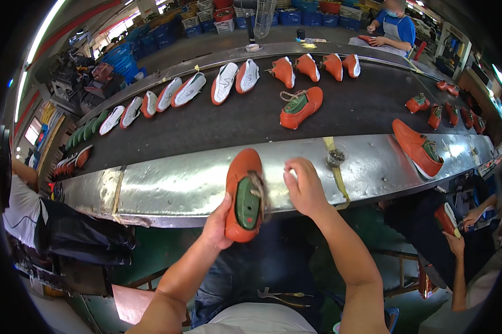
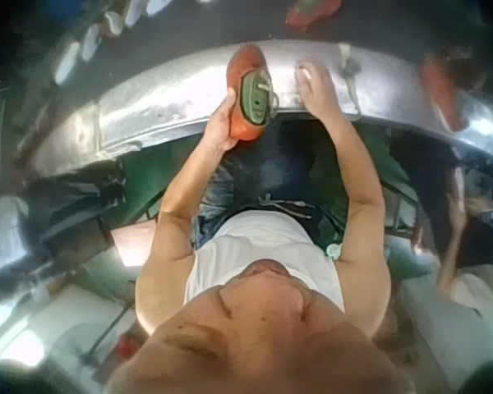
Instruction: Trimming excess material from shoe soles using a specialized trimming tool in a factory setting.
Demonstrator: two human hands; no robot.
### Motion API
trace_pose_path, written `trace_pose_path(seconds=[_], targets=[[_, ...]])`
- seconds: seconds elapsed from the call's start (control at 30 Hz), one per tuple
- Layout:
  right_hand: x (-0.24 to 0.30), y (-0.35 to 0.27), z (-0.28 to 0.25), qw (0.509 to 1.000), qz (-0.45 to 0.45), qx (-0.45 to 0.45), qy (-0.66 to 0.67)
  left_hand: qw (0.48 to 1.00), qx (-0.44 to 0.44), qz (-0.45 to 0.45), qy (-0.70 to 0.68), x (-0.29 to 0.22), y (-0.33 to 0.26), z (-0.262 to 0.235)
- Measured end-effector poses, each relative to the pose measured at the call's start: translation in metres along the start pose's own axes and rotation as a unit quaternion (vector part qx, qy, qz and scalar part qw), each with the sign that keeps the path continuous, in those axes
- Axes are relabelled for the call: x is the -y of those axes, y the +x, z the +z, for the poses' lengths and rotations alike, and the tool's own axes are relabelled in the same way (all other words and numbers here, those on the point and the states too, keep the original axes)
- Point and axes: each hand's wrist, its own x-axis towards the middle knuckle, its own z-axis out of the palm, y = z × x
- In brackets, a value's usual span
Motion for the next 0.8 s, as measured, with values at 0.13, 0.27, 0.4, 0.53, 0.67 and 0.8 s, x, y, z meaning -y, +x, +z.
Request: trace_pose_path(seconds=[0.13,0.27,0.4,0.53,0.67,0.8], targets=[[-0.032,-0.018,-0.014,0.958,-0.084,0.031,-0.271,0.980,0.146,-0.083,-0.105,-0.055,0.107,-0.018],[-0.028,-0.014,-0.009,0.952,-0.036,0.050,-0.300,0.981,-0.177,0.067,0.045,-0.085,0.242,-0.016],[-0.025,-0.014,-0.001,0.951,-0.025,0.076,-0.298,0.813,-0.255,0.128,0.507,-0.049,0.340,-0.061],[-0.020,-0.009,-0.007,0.947,-0.007,0.092,-0.309,0.845,-0.219,0.127,0.471,-0.051,0.376,-0.047],[-0.015,-0.004,-0.010,0.942,0.019,0.111,-0.317,0.697,-0.364,0.221,0.577,-0.100,0.410,-0.078],[-0.017,-0.001,-0.004,0.938,0.025,0.132,-0.319,0.697,-0.429,0.152,0.554,-0.170,0.437,-0.148]])
